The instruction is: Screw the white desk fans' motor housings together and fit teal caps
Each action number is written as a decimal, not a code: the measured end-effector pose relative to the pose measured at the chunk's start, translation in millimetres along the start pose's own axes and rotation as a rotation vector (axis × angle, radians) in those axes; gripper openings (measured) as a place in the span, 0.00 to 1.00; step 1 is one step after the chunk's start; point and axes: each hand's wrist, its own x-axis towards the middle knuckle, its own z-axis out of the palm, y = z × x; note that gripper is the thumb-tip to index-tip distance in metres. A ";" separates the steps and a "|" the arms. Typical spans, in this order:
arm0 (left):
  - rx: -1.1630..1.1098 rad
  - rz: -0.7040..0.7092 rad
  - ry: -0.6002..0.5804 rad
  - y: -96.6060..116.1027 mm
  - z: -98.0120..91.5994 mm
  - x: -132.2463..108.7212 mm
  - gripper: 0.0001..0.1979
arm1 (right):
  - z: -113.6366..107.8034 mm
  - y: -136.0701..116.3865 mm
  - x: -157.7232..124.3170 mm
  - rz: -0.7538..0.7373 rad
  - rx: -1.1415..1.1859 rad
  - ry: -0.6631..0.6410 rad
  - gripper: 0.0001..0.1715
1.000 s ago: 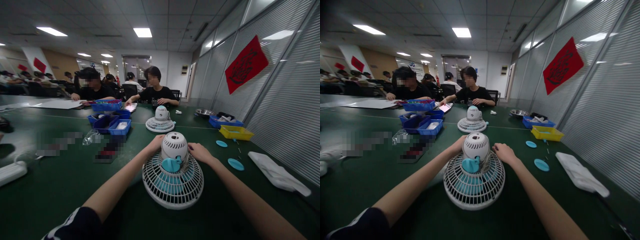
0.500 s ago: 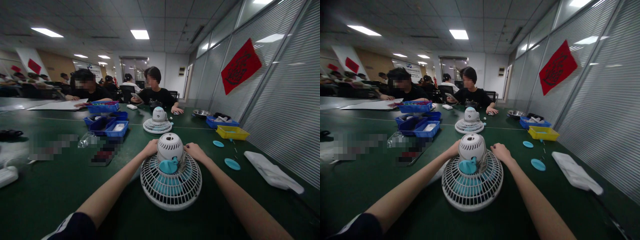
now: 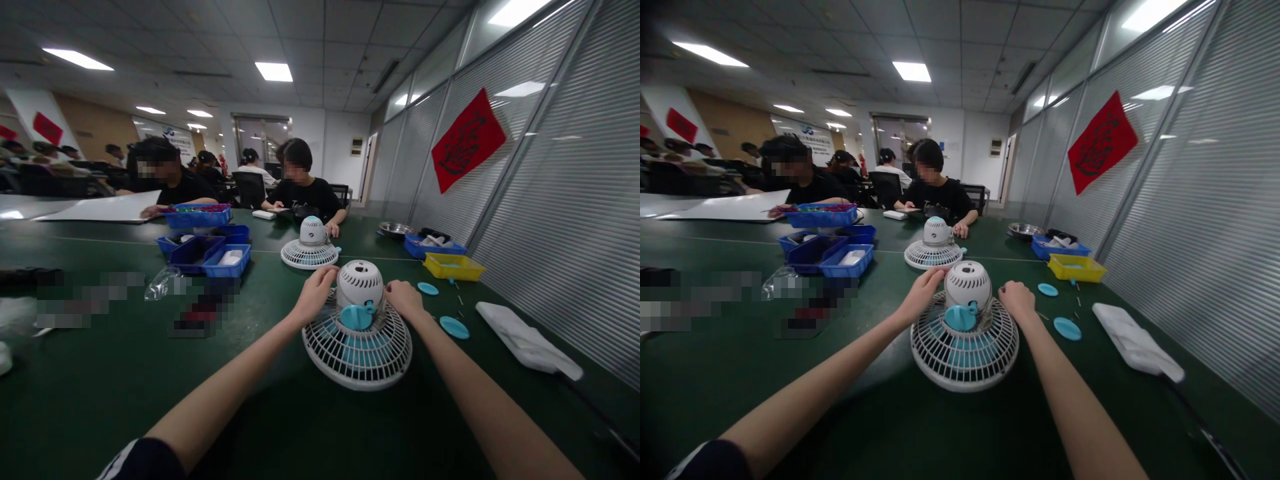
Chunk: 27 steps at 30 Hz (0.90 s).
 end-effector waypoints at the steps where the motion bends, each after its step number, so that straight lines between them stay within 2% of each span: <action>1: -0.045 0.010 0.015 3.8 1.8 -1.5 0.17 | -3.4 -0.2 0.1 -0.006 0.002 0.027 0.19; 5: -0.141 0.026 0.038 17.4 7.9 -8.0 0.16 | -26.7 -0.9 0.9 -0.038 0.082 0.166 0.19; 7: -0.154 0.048 0.048 21.1 11.7 -12.0 0.16 | -42.4 -2.1 -0.1 -0.046 0.190 0.264 0.22; 9: -0.158 0.073 0.042 22.1 16.8 -16.9 0.18 | -58.7 -5.1 -3.1 -0.063 0.631 0.449 0.18; 11: -0.160 0.087 0.032 20.7 22.6 -22.1 0.21 | -74.4 -10.4 -8.6 -0.139 0.961 0.570 0.15; 13: -0.161 0.086 0.027 17.9 28.4 -27.2 0.25 | -89.0 -17.4 -16.2 -0.219 1.189 0.599 0.14; 15: -0.152 0.082 0.024 15.2 33.3 -31.7 0.29 | -102.0 -25.3 -24.8 -0.304 1.298 0.621 0.15; 18: -0.115 0.073 0.026 14.4 38.3 -36.9 0.33 | -114.9 -36.2 -36.3 -0.383 1.272 0.695 0.14; 21: -0.075 0.074 0.054 16.9 41.6 -40.7 0.36 | -117.3 -43.8 -42.2 -0.380 1.155 0.771 0.11; 27: -0.053 0.109 0.112 17.3 45.0 -43.7 0.36 | -114.5 -49.1 -51.2 -0.483 0.957 0.596 0.15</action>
